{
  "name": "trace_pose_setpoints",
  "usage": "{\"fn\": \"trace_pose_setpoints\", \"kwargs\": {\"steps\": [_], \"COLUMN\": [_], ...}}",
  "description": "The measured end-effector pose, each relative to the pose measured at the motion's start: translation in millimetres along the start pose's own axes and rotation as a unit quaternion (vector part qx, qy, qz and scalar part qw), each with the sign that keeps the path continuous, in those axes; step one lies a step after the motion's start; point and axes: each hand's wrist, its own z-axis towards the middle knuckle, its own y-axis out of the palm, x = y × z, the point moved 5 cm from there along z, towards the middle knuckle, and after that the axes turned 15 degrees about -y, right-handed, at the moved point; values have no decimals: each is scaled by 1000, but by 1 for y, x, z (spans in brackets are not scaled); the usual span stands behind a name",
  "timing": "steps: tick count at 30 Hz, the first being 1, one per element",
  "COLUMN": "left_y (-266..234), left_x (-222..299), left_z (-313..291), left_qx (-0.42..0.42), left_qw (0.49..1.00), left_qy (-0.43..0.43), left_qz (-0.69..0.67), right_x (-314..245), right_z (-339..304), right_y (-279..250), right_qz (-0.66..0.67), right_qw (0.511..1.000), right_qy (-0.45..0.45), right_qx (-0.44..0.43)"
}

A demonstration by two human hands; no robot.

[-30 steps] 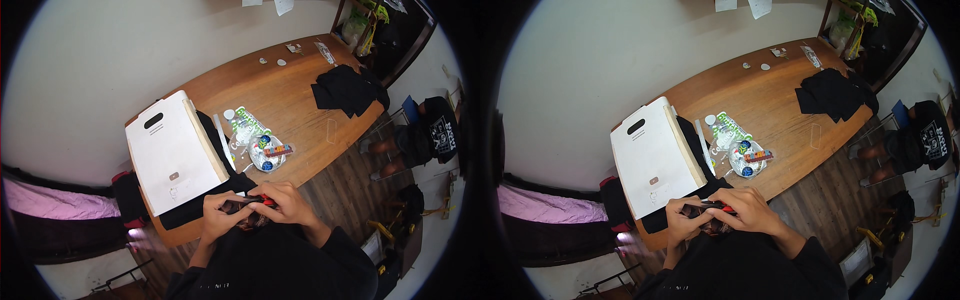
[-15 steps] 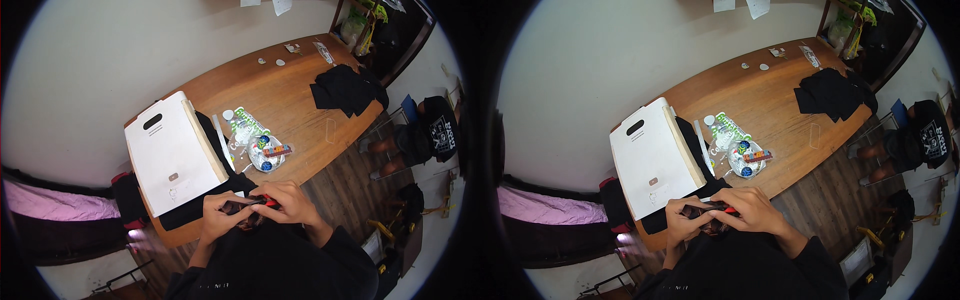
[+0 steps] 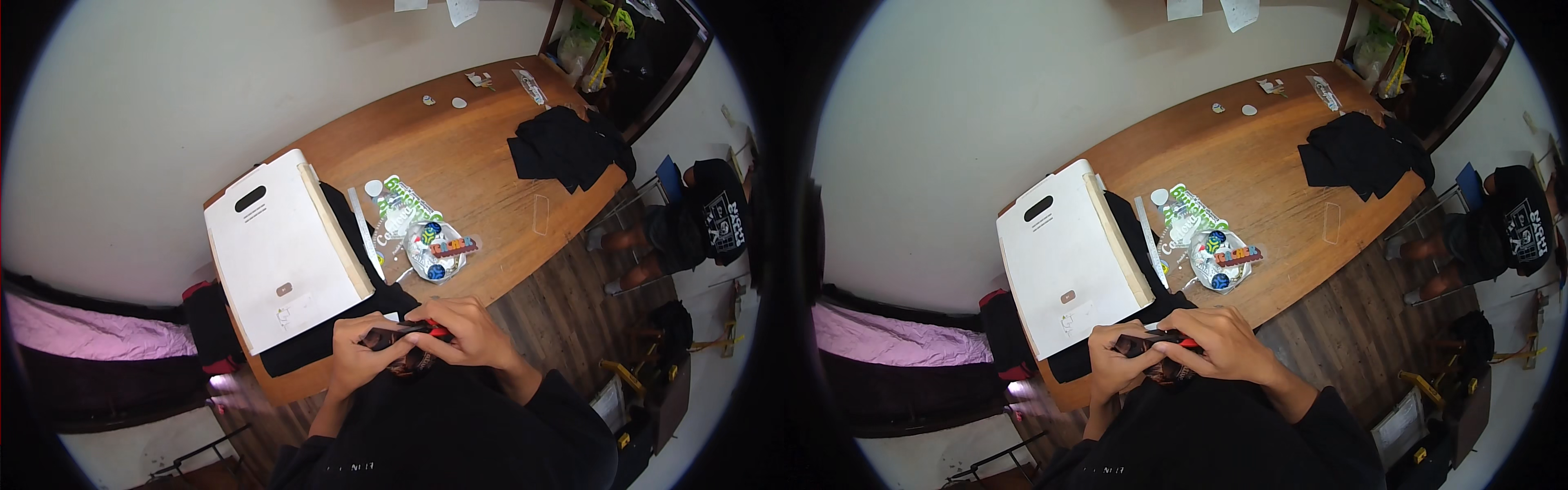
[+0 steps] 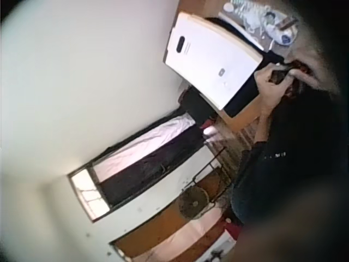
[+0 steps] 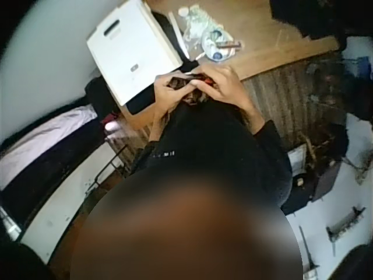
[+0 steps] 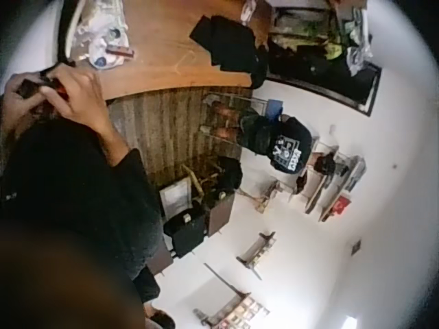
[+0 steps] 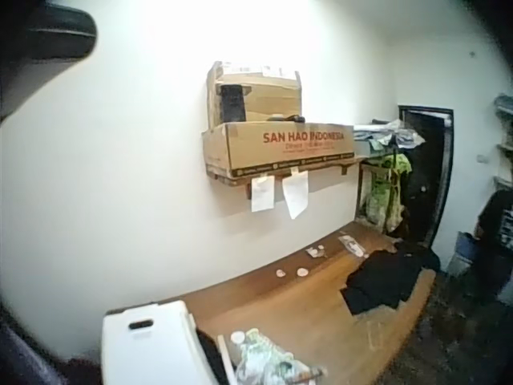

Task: Trimming the edges of a printed heat transfer film using a precision cutting tool on a workbench.

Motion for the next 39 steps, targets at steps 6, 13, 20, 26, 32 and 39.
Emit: {"fn": "trace_pose_setpoints", "kwargs": {"steps": [6,13,20,26,32,39], "left_y": [2,2,1,-1,0,0], "left_x": [-6,-7,-7,-13,-14,-12], "left_z": [0,0,0,0,0,0], "left_qx": [-4,-8,0,5,3,-7], "left_qw": [1000,1000,1000,1000,1000,1000], "left_qy": [-4,-10,-6,-22,-18,-5], "left_qz": [-21,-9,-10,4,-3,-2], "right_x": [2,-2,3,4,5,0], "right_z": [-1,3,-2,-4,-4,0], "right_y": [3,-2,3,5,4,-1], "right_qz": [9,9,2,-2,-2,-3], "right_qw": [1000,1000,1000,1000,1000,1000], "right_qy": [4,-1,0,9,25,10], "right_qx": [6,-8,-7,-1,-5,-5]}}
